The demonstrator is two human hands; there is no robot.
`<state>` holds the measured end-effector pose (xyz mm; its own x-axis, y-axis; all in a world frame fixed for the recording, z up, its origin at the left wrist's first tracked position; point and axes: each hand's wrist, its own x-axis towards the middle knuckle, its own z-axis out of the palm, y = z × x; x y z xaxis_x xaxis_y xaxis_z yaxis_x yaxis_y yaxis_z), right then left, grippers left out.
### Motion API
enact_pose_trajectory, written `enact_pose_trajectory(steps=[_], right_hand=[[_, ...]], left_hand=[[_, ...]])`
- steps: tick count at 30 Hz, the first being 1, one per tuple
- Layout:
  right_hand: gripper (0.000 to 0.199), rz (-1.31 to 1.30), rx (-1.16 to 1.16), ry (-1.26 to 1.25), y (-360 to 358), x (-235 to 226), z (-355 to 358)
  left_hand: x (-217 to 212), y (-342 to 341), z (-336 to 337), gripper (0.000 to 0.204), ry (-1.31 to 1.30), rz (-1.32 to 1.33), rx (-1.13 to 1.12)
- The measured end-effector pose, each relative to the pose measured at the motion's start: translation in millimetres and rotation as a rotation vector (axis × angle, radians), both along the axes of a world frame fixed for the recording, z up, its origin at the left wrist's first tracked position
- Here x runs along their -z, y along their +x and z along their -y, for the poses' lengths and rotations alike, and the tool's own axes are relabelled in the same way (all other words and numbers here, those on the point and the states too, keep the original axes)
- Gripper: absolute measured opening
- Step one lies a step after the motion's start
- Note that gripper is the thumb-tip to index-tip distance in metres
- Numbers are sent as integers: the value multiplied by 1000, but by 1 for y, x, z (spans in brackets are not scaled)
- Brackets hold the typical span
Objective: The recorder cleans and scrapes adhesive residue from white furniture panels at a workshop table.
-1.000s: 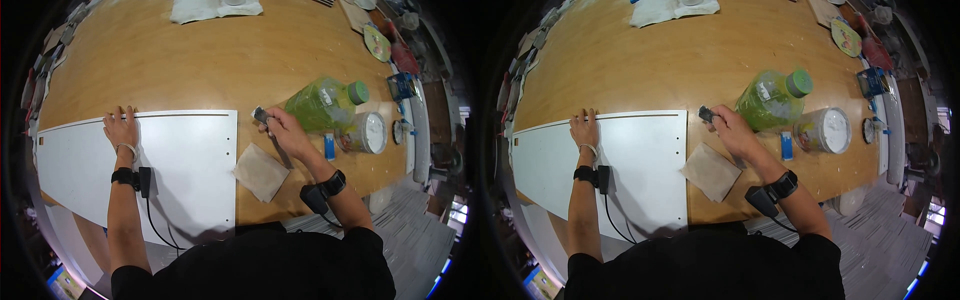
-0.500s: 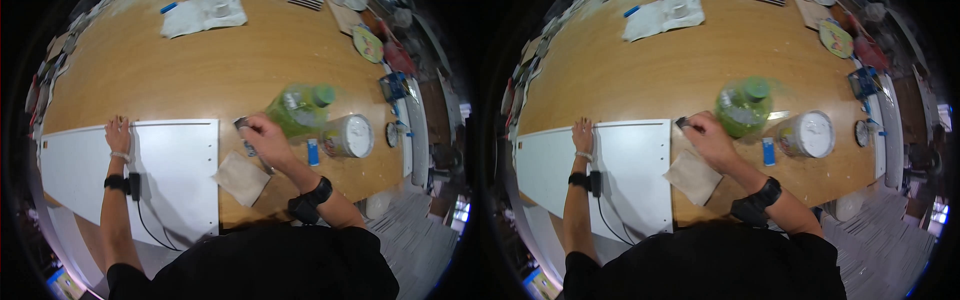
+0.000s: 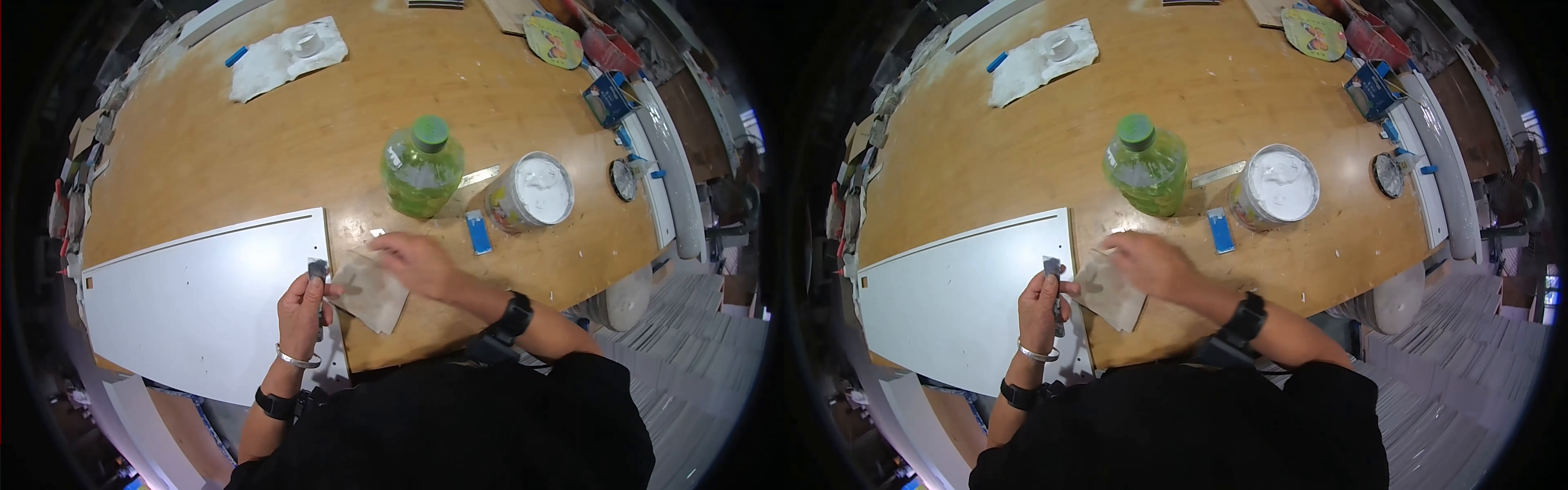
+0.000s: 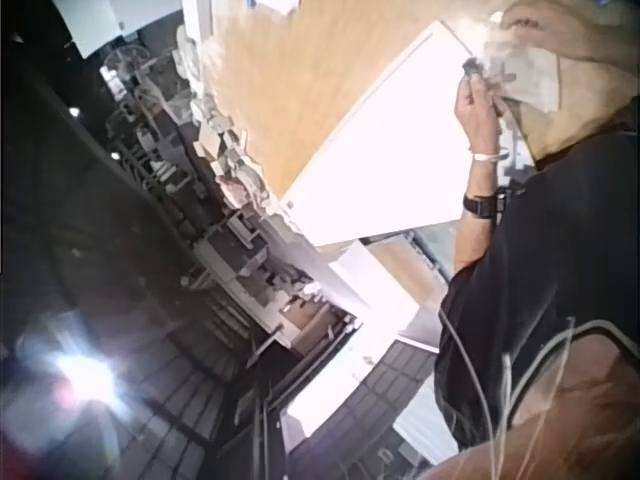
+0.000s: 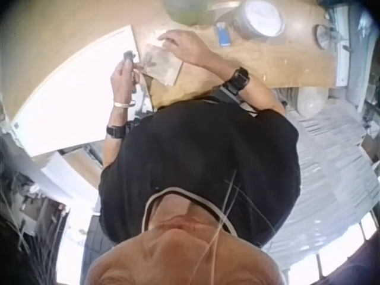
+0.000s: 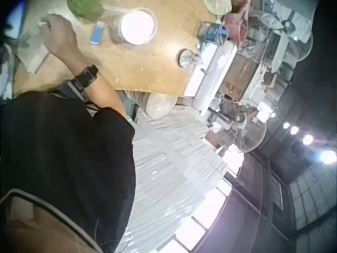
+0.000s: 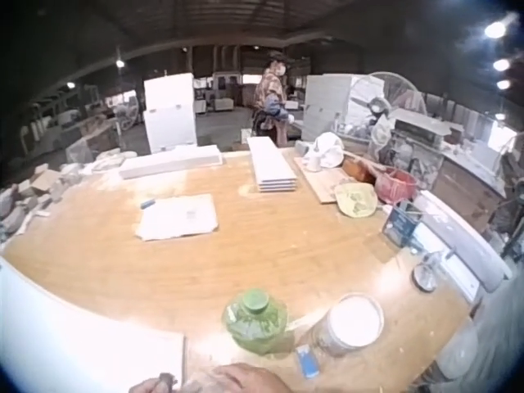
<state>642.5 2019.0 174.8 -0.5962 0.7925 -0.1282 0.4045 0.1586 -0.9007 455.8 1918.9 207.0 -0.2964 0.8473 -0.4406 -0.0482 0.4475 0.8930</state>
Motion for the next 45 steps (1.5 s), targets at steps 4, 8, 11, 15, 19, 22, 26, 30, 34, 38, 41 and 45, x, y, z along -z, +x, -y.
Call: enact_pose_trajectory(steps=[4,8,11,15,19,22,26,30,34,38,41,45], right_hand=[[20,315,55,205,42,12,-14],[16,378,4,287,48,5,-5],[15,432,-112,206,64,-8,-8],[17,348,131,272,98,-4,-20],[20,249,346,284,93,-5,-23],[21,242,407,318,98,-6,-28],[22,357,474,320,108,-7,-42],[24,332,496,279,114,4,-63],[25,314,445,566,106,27,-77],[20,674,215,475,90,11,-87],[16,776,129,513,89,15,-93],[18,766,112,637,92,25,-94]], left_hand=[[4,-2,4,44,-72,-22,45],[-1,10,2,45,-141,-129,203],[-3,16,9,42,-178,-199,335],[3,28,16,40,-93,-209,393],[3,41,13,37,-116,-210,445],[6,49,12,36,-120,-120,432],[9,56,11,37,-24,-58,375],[13,57,9,37,19,-31,379],[10,60,5,37,4,-93,431],[3,60,5,36,0,-197,459],[1,63,5,37,-29,-208,461],[3,65,8,37,-7,-195,438]])
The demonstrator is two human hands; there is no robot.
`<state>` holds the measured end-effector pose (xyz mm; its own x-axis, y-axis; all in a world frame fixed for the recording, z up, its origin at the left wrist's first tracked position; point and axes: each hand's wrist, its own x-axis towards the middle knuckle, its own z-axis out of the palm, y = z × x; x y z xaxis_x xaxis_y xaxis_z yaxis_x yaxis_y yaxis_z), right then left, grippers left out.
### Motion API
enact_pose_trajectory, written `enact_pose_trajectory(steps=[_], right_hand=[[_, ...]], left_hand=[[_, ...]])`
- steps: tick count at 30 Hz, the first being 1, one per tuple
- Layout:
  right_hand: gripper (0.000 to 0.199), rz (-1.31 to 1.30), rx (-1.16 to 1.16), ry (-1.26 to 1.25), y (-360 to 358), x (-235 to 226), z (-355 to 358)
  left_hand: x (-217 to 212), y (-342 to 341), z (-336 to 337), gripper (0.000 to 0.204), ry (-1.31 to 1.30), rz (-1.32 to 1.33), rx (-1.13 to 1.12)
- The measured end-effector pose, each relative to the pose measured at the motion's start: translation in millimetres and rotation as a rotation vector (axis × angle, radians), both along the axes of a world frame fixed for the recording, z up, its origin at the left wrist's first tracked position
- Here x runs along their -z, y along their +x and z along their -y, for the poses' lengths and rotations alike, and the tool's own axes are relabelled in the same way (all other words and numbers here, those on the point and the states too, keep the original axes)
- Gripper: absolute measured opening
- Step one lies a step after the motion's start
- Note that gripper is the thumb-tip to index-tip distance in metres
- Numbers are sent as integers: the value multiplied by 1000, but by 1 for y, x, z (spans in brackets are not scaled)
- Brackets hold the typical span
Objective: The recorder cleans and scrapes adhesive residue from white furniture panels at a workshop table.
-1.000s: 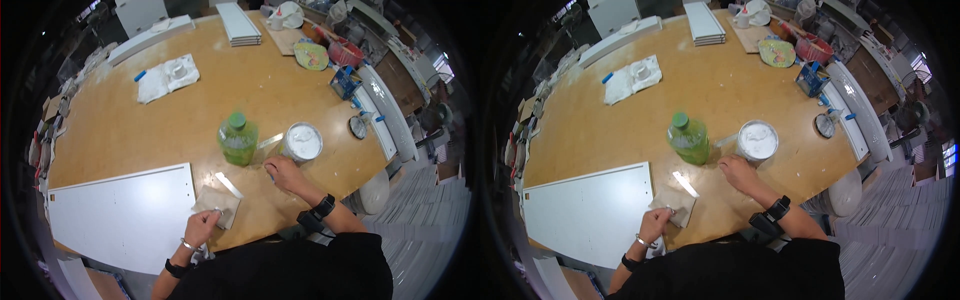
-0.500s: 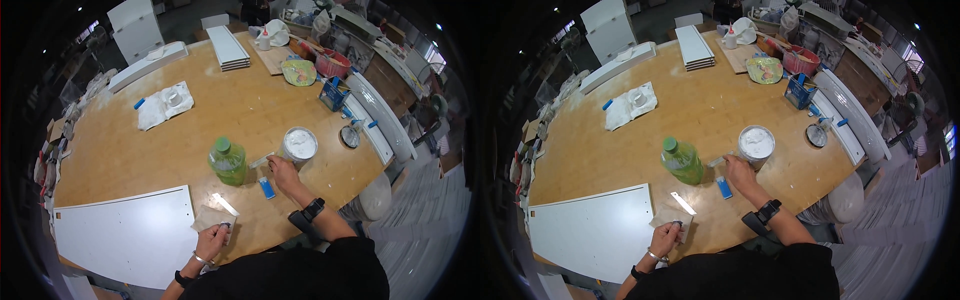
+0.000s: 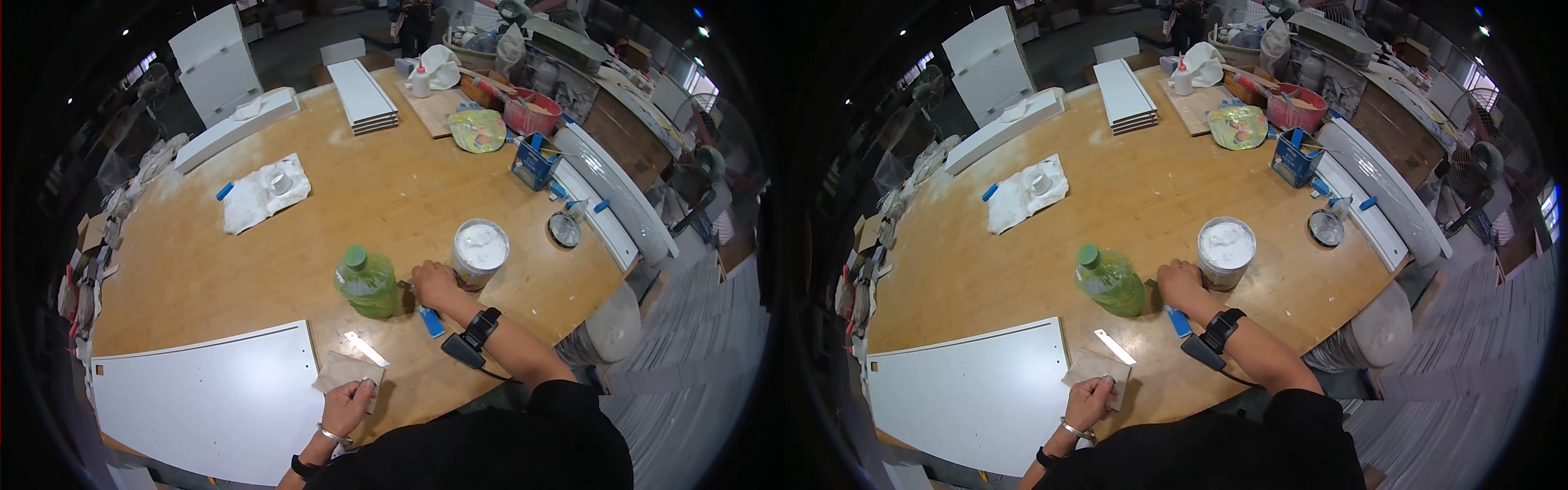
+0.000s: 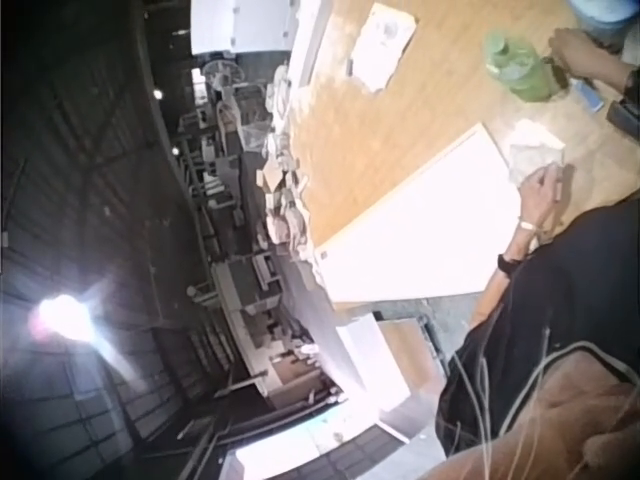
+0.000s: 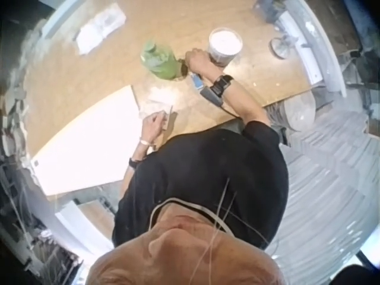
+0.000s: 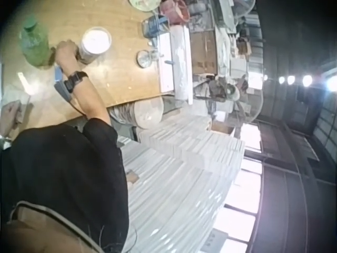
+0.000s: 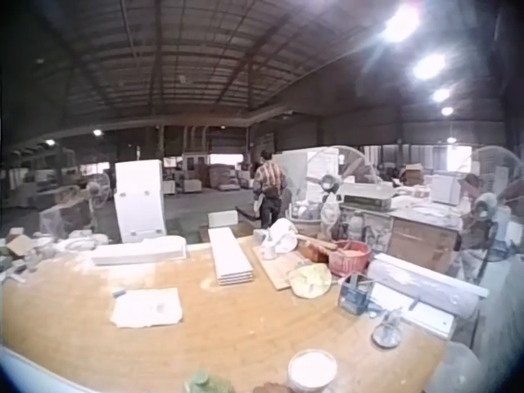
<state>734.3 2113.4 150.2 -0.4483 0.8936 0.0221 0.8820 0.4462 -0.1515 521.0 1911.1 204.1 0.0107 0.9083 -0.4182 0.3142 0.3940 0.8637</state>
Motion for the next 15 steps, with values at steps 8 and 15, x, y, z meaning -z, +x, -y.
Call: enact_pose_trajectory(steps=[8,15], right_hand=[[17,-1227,457,-694,18,-19,52],[13,-1456,245,-914,37,-49,111]], left_hand=[[5,-1,-12,34,-24,8,-35],[2,34,-44,23,-3,222,129]])
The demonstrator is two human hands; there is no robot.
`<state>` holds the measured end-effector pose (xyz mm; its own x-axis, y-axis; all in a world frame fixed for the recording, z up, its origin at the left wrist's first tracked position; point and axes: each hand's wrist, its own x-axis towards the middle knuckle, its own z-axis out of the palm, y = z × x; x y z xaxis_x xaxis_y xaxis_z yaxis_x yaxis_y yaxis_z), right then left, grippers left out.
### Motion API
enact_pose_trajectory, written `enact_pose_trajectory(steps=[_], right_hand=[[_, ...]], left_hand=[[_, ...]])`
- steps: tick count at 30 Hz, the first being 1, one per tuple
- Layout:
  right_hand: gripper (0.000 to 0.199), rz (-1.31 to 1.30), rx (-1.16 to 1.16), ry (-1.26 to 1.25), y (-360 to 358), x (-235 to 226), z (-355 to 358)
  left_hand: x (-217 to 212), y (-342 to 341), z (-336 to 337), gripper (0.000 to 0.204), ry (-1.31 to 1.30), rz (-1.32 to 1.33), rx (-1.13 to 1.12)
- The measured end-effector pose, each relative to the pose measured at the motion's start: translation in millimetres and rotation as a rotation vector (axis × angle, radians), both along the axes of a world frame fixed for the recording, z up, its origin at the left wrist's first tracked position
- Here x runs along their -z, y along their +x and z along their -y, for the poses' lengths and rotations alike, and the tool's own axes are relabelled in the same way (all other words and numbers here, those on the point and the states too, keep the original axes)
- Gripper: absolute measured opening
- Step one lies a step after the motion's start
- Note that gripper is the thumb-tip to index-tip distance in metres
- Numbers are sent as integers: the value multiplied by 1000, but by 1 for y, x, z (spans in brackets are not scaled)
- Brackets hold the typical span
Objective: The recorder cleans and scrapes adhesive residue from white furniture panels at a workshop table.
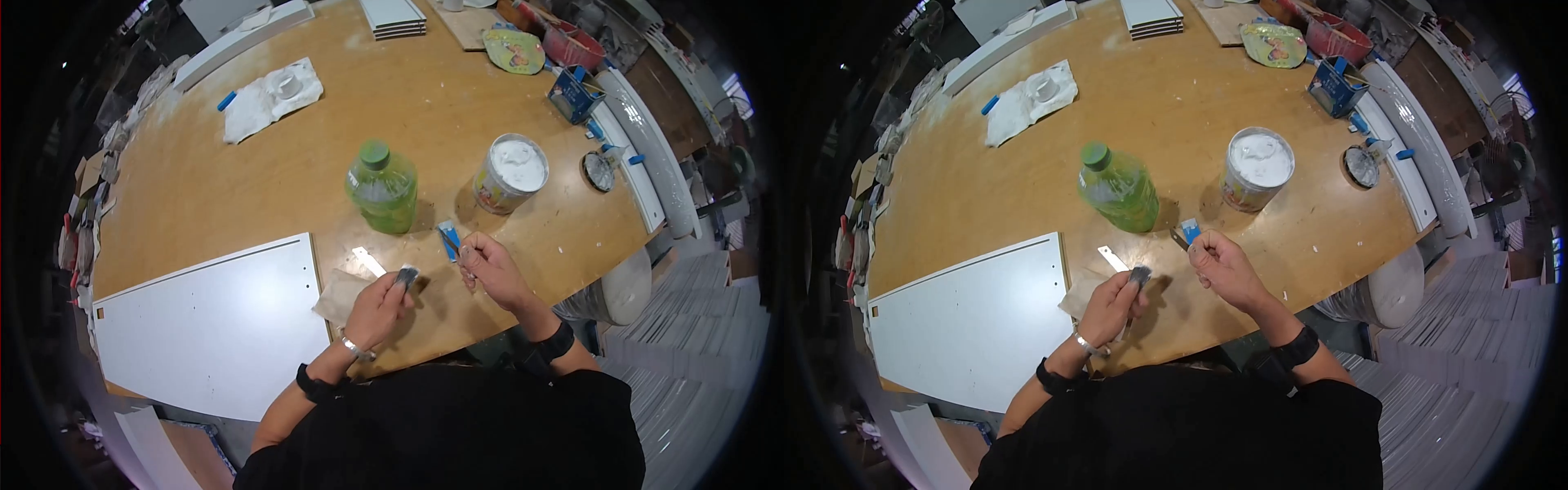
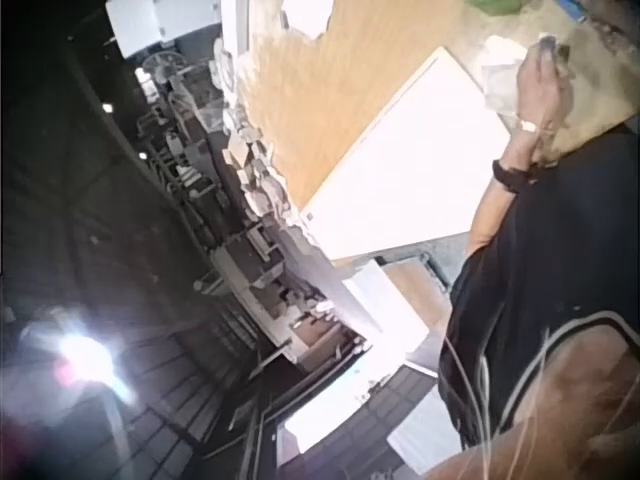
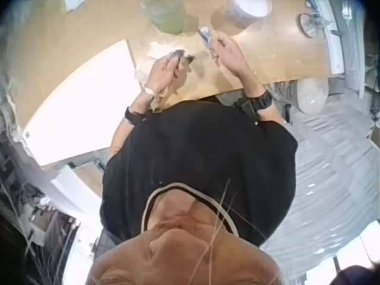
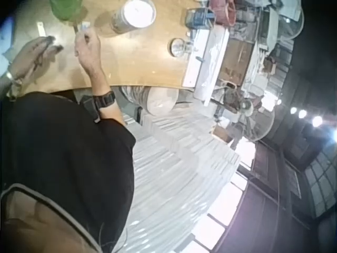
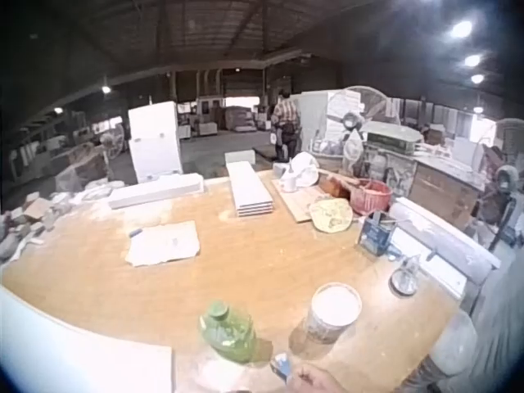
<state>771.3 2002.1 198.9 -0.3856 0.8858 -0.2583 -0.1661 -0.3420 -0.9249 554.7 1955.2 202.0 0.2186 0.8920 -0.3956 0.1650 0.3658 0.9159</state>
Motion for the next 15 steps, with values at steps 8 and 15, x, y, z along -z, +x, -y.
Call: enact_pose_trajectory(steps=[8,15], right_hand=[[28,42,-113,39,-27,1,23],[36,191,-364,-100,-42,16,15]], left_hand=[[8,10,0,24,-106,144,-11],[23,3,14,28,270,-126,5]])
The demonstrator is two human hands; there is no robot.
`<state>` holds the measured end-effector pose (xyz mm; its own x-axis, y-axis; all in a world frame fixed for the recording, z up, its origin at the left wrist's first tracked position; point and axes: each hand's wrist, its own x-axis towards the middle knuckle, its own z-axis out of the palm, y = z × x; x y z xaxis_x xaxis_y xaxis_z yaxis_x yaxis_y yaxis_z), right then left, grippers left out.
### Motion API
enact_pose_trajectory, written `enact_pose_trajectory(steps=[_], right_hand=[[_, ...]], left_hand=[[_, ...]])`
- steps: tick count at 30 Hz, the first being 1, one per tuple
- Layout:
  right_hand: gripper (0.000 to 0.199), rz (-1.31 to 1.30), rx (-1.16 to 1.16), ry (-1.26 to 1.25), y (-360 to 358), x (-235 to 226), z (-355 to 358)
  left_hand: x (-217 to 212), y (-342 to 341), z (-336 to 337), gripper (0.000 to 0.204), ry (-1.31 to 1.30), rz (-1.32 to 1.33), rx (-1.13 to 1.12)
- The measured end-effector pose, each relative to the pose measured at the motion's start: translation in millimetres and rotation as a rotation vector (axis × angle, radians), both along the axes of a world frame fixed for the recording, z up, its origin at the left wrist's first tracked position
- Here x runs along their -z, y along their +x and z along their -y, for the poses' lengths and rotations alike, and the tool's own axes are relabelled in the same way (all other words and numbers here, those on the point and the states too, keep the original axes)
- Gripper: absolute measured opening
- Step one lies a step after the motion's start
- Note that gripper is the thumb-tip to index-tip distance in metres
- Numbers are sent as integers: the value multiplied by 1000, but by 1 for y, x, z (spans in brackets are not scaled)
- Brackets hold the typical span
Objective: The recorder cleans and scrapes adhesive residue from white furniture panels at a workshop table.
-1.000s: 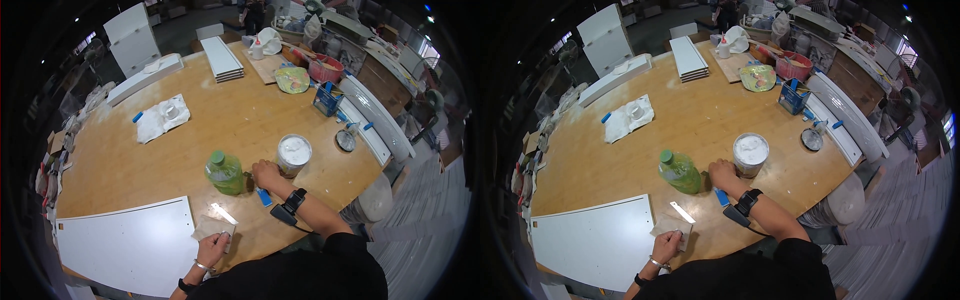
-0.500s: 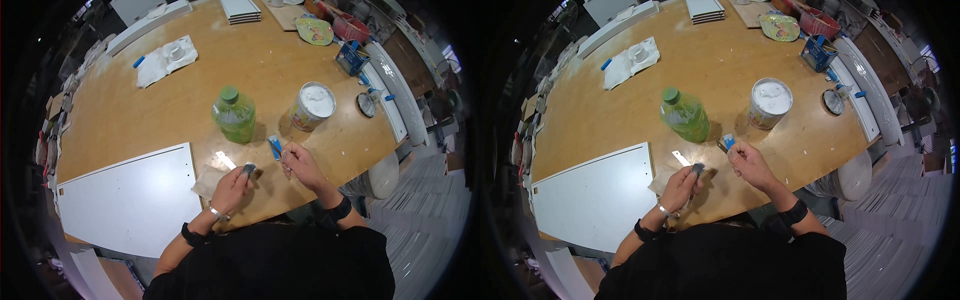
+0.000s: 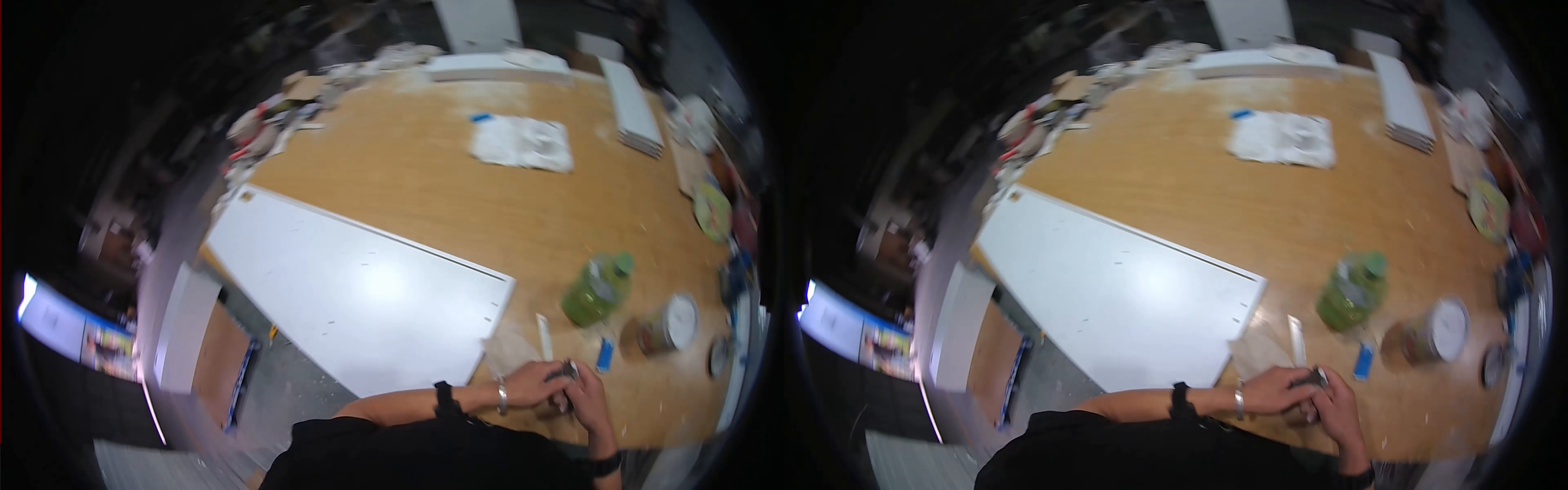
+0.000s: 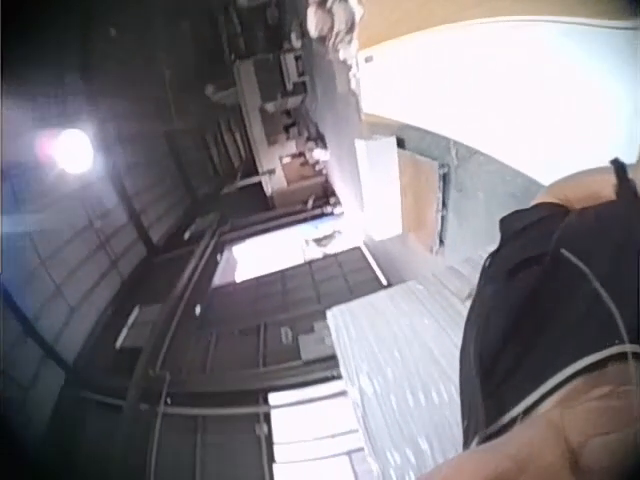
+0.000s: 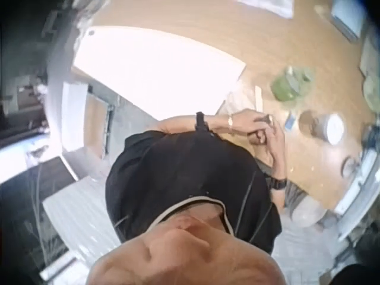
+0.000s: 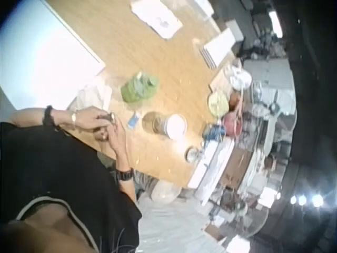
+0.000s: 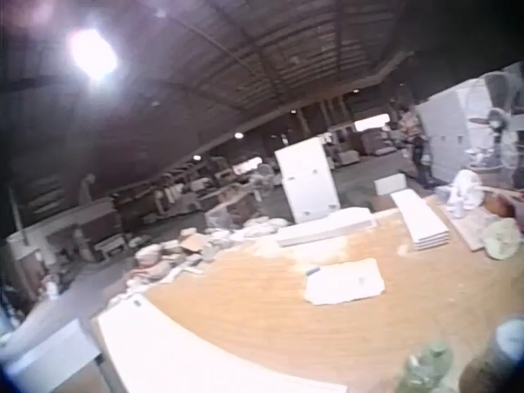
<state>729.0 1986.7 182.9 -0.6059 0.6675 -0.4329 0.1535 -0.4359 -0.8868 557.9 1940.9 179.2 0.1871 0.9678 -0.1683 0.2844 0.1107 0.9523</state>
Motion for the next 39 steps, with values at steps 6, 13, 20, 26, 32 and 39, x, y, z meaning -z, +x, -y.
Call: enact_pose_trajectory(steps=[6,13,20,26,32,39], right_hand=[[33,-269,-229,-141,-27,20,-29],[43,-270,-389,-399,-46,55,-35],[42,70,-331,49,-87,-12,35],[36,255,-341,211,-76,-26,53],[34,295,-96,71,-45,-29,71],[32,233,268,-108,-8,-20,83]], left_hand=[[-12,-22,10,28,-75,86,-290],[-5,-61,55,29,139,-17,-400],[38,-49,60,21,-133,249,-286],[11,-48,71,17,-158,307,-142],[12,-28,65,19,267,377,-42],[18,-1,44,25,250,-73,105]])
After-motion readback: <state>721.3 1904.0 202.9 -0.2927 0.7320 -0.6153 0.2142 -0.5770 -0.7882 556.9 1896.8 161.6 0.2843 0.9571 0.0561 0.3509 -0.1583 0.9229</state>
